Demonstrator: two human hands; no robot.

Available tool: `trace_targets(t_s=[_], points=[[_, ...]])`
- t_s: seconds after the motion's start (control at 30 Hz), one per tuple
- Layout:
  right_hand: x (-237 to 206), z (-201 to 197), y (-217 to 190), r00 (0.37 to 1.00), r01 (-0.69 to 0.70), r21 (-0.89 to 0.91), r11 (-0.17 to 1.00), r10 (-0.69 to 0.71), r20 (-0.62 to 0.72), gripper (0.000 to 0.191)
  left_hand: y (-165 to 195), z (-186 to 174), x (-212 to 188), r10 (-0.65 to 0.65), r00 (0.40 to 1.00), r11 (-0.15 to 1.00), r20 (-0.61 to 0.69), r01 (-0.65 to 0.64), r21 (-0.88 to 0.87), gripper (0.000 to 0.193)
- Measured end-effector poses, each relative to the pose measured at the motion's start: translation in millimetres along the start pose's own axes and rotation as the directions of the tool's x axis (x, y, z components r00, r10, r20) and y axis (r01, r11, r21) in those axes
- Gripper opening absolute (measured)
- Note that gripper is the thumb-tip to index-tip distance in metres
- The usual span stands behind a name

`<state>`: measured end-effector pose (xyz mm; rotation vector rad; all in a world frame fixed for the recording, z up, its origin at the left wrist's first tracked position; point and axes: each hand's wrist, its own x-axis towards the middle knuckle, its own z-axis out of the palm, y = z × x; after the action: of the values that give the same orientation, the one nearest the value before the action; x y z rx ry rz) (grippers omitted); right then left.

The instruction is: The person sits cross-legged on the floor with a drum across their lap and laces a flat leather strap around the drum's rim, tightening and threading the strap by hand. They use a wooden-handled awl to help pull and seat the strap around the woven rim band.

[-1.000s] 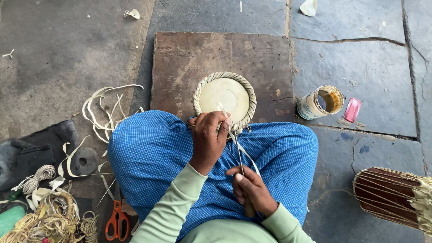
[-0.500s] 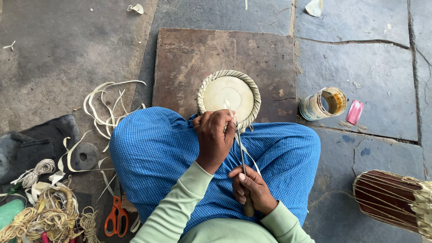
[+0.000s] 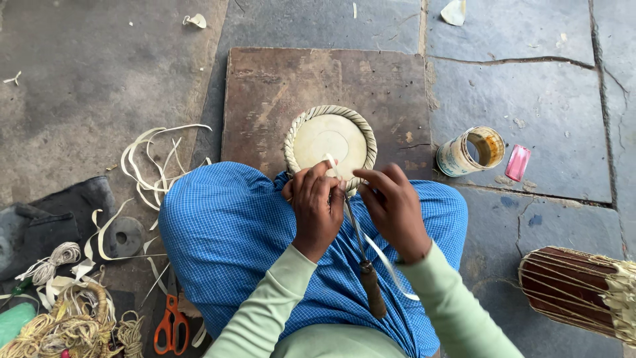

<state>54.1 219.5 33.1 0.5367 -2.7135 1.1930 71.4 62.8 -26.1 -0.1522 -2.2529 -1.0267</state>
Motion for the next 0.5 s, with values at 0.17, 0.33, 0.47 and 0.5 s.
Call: trace_targets(t_s=[0.17, 0.33, 0.47, 0.5], points=[[32, 6, 1, 0.987, 0.098, -0.086, 0.991, -0.086, 0.135, 0.011, 0, -3, -1, 0.005, 1.000, 1.000, 0.000, -0.005, 0.028, 0.011], [28, 10, 8, 0.979, 0.170, -0.117, 0.979, -0.154, 0.135, 0.017, -1, -1, 0, 0.006, 1.000, 0.999, -0.004, -0.006, 0.046, 0.011], [25, 15, 20, 0.990, 0.094, -0.153, 0.984, -0.075, 0.123, 0.020, -1, -1, 2, -0.039, 0.999, 0.998, -0.008, 0.040, 0.047, 0.010], [23, 14, 22, 0.990, 0.120, -0.124, 0.985, -0.109, 0.091, 0.019, -1, -2, 2, -0.034, 0.999, 0.998, -0.012, 0.034, 0.044, 0.009]])
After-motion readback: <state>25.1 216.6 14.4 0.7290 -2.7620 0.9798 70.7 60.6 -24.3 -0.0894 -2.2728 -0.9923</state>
